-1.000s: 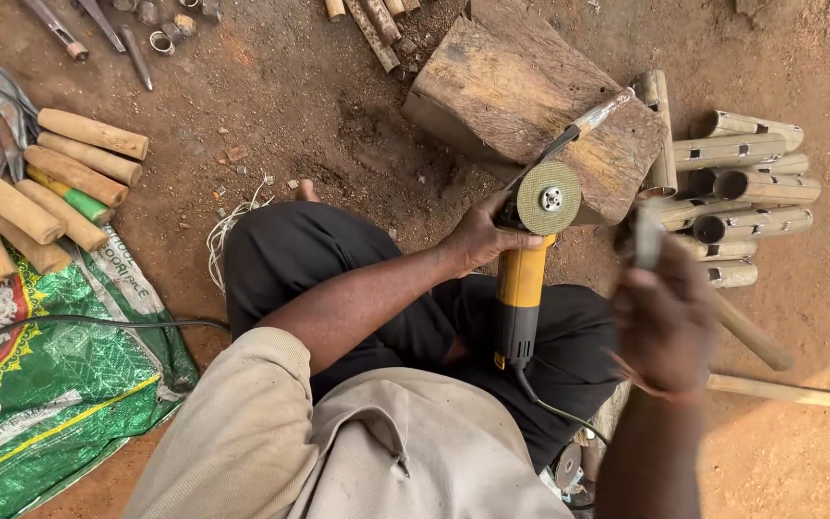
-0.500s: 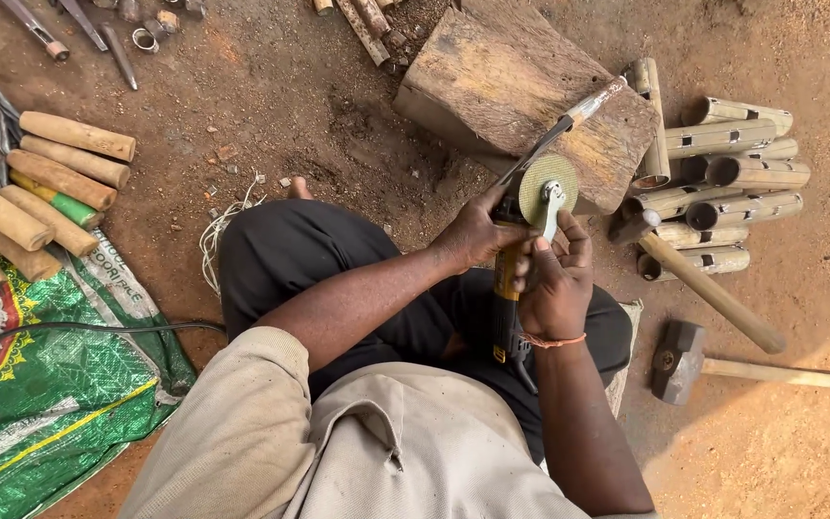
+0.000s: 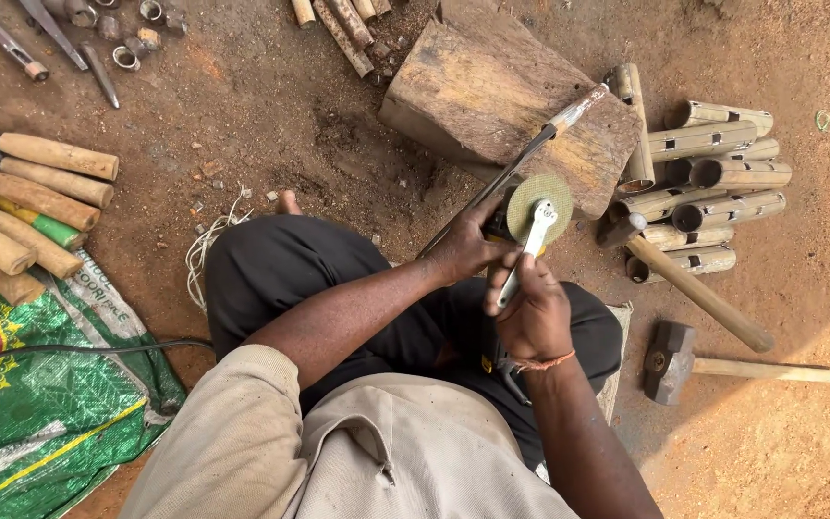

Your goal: The recorder uses an angle grinder to sharpen the end of a long metal bar held with tongs.

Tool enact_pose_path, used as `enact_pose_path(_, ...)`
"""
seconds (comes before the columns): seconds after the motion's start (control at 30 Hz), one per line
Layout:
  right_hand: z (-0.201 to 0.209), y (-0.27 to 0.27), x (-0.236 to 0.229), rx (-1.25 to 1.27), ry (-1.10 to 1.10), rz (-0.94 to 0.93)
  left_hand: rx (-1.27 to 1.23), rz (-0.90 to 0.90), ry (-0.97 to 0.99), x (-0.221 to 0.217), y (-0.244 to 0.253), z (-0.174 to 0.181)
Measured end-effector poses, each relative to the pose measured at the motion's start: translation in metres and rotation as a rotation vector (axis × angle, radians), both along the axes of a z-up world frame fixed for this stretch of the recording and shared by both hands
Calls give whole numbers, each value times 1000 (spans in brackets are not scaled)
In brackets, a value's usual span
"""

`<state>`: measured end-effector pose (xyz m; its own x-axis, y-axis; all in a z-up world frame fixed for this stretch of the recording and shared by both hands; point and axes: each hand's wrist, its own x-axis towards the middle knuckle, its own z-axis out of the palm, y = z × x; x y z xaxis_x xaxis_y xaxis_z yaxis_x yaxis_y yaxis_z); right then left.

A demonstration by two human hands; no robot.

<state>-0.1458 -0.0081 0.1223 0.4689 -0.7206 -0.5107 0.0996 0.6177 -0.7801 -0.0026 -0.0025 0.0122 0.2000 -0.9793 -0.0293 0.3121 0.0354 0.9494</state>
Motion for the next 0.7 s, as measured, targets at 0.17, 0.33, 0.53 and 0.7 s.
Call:
enact_pose_path(0.17, -7, 13, -8, 172, -262, 71, -110, -13, -62, 3, 2, 17)
enact_pose_path(0.33, -12, 5, -23, 192, -205, 129, -141, -36, -48, -9, 4, 0)
enact_pose_path(0.53, -43, -17, -53, 281, -239, 169, -91, -55, -16, -13, 0, 29)
enact_pose_path(0.7, -62, -38, -69, 293, -422, 281, -42, -41, -102, -13, -4, 41)
